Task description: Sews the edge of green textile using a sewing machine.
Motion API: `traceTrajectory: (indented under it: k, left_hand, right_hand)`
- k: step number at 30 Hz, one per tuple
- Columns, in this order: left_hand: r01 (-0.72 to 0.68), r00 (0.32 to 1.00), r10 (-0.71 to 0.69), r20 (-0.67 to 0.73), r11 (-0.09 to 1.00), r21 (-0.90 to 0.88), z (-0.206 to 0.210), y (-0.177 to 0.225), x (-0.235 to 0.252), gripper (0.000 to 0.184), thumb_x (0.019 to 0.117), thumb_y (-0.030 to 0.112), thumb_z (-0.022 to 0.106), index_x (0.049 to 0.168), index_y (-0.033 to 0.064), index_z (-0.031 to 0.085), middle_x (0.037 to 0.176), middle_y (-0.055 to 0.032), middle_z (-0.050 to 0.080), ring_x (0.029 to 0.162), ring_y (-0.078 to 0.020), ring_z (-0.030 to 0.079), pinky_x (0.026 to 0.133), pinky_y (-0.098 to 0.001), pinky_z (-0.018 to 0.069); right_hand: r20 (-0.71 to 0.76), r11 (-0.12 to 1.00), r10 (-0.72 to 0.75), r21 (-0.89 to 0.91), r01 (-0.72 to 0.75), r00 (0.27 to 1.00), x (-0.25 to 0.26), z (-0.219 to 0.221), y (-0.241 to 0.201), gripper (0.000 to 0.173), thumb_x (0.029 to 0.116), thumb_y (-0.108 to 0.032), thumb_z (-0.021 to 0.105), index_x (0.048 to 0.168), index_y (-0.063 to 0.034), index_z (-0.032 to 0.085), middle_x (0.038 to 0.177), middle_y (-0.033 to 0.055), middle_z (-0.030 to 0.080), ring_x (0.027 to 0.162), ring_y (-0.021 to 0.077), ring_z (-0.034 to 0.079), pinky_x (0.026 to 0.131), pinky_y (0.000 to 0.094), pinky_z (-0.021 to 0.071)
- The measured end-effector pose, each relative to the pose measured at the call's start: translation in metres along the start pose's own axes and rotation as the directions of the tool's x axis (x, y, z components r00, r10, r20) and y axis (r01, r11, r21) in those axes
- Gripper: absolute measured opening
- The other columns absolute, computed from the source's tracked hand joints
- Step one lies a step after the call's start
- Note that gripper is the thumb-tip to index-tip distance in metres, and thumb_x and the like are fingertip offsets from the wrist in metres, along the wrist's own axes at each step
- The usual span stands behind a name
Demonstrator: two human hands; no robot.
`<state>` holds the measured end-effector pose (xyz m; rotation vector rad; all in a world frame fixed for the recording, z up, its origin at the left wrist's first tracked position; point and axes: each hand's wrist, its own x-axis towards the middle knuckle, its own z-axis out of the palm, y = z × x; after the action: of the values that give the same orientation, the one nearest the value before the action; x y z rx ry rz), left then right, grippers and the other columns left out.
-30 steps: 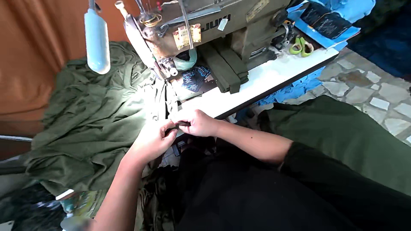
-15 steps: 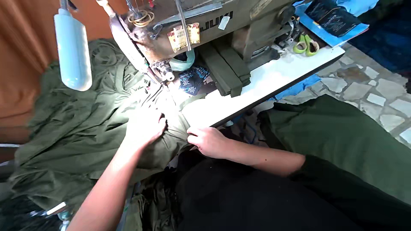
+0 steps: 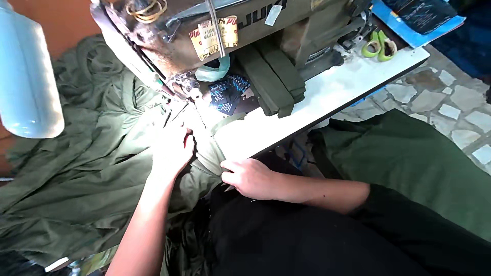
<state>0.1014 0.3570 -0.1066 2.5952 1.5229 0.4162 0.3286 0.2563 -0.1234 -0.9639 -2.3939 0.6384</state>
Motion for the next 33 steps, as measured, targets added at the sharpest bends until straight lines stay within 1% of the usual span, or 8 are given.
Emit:
traceTrajectory:
  k: [4, 6, 8, 11, 13, 18, 22, 33]
  left_hand:
    - [0.008, 0.998, -0.013, -0.053, 0.996, -0.09, -0.004, 0.029, 0.002, 0.036, 0.1007, 0.018, 0.048, 0.119, -0.0049, 0.069, 0.129, -0.0255, 0.065, 0.12, -0.0443, 0.062, 0.102, -0.0632, 0.045]
    - [0.025, 0.997, -0.034, -0.069, 0.99, -0.135, 0.008, 0.034, -0.005, 0.036, 0.0994, 0.018, 0.051, 0.121, -0.0045, 0.069, 0.127, -0.0263, 0.066, 0.119, -0.0457, 0.062, 0.1, -0.0654, 0.0444]
    - [0.052, 0.994, -0.068, -0.084, 0.982, -0.181, 0.022, 0.031, -0.012, 0.036, 0.098, 0.018, 0.052, 0.122, -0.0045, 0.069, 0.13, -0.0264, 0.065, 0.123, -0.0447, 0.061, 0.104, -0.0635, 0.0435]
    - [0.065, 0.991, -0.087, -0.102, 0.976, -0.206, 0.028, 0.028, -0.013, 0.036, 0.098, 0.017, 0.052, 0.122, -0.0045, 0.069, 0.134, -0.026, 0.063, 0.127, -0.0435, 0.059, 0.107, -0.0617, 0.0417]
    - [0.088, 0.991, -0.104, -0.082, 0.979, -0.183, 0.024, 0.029, -0.01, 0.036, 0.0986, 0.016, 0.051, 0.123, -0.0041, 0.069, 0.134, -0.0255, 0.063, 0.126, -0.0436, 0.059, 0.106, -0.0625, 0.0419]
    - [-0.045, 0.996, 0.038, -0.08, 0.995, -0.092, 0.007, 0.02, 0.008, 0.038, 0.0957, 0.014, 0.055, 0.126, -0.0052, 0.067, 0.13, -0.0259, 0.064, 0.123, -0.0464, 0.059, 0.104, -0.0652, 0.0411]
    - [-0.172, 0.985, 0.171, -0.024, 0.983, -0.06, 0.001, 0.011, 0.019, 0.047, 0.0895, 0.018, 0.055, 0.129, -0.0043, 0.066, 0.14, -0.0261, 0.059, 0.132, -0.0462, 0.054, 0.109, -0.0643, 0.0372]
    - [-0.309, 0.934, 0.314, -0.169, 0.949, 0.056, 0.008, 0.01, 0.025, 0.027, 0.0976, 0.005, 0.051, 0.108, -0.0054, 0.074, 0.117, -0.0257, 0.071, 0.109, -0.0451, 0.068, 0.093, -0.0591, 0.05]
  right_hand:
    - [0.076, 0.989, 0.082, 0.116, -0.091, 0.994, 0.008, -0.02, 0.003, 0.015, 0.0947, 0.001, 0.059, 0.102, 0.0036, 0.072, 0.104, 0.0196, 0.071, 0.092, 0.0341, 0.072, 0.075, 0.0495, 0.0583]
    - [-0.077, 0.98, 0.182, 0.095, -0.174, 0.98, 0.017, -0.033, 0.021, 0.012, 0.0921, 0.002, 0.063, 0.099, 0.0035, 0.073, 0.094, 0.019, 0.071, 0.084, 0.0329, 0.072, 0.072, 0.0494, 0.0587]
    - [-0.171, 0.938, 0.345, 0.03, -0.345, 0.923, 0.031, -0.053, 0.042, 0.015, 0.0949, -0.002, 0.063, 0.106, 0.0039, 0.071, 0.109, 0.0217, 0.069, 0.09, 0.0349, 0.071, 0.076, 0.0505, 0.0587]
    - [-0.067, 0.804, 0.578, -0.125, -0.582, 0.813, 0.05, -0.077, 0.059, 0.029, 0.1004, -0.008, 0.06, 0.129, -0.001, 0.064, 0.133, 0.0223, 0.059, 0.102, 0.0386, 0.069, 0.085, 0.0525, 0.0569]
    - [-0.013, 0.776, 0.612, -0.181, -0.604, 0.791, 0.056, -0.078, 0.062, 0.028, 0.1004, -0.004, 0.058, 0.128, 0.0, 0.063, 0.136, 0.023, 0.056, 0.103, 0.0392, 0.068, 0.086, 0.052, 0.0569]
    - [-0.226, 0.96, 0.257, -0.051, -0.275, 0.94, 0.037, -0.071, 0.041, 0.015, 0.0885, -0.007, 0.073, 0.101, 0.0022, 0.071, 0.109, 0.02, 0.066, 0.082, 0.0322, 0.07, 0.067, 0.0482, 0.0579]
    - [-0.24, 0.997, -0.071, -0.055, 0.059, 0.968, 0.023, -0.059, 0.002, 0.017, 0.0731, -0.008, 0.08, 0.086, -0.0045, 0.07, 0.083, 0.0112, 0.063, 0.062, 0.0215, 0.064, 0.049, 0.0365, 0.0527]
    - [-0.275, 0.952, -0.298, -0.024, 0.304, 0.914, 0.027, -0.037, -0.009, 0.001, 0.084, -0.006, 0.069, 0.084, -0.005, 0.069, 0.074, 0.0082, 0.059, 0.056, 0.0187, 0.058, 0.045, 0.0299, 0.0433]
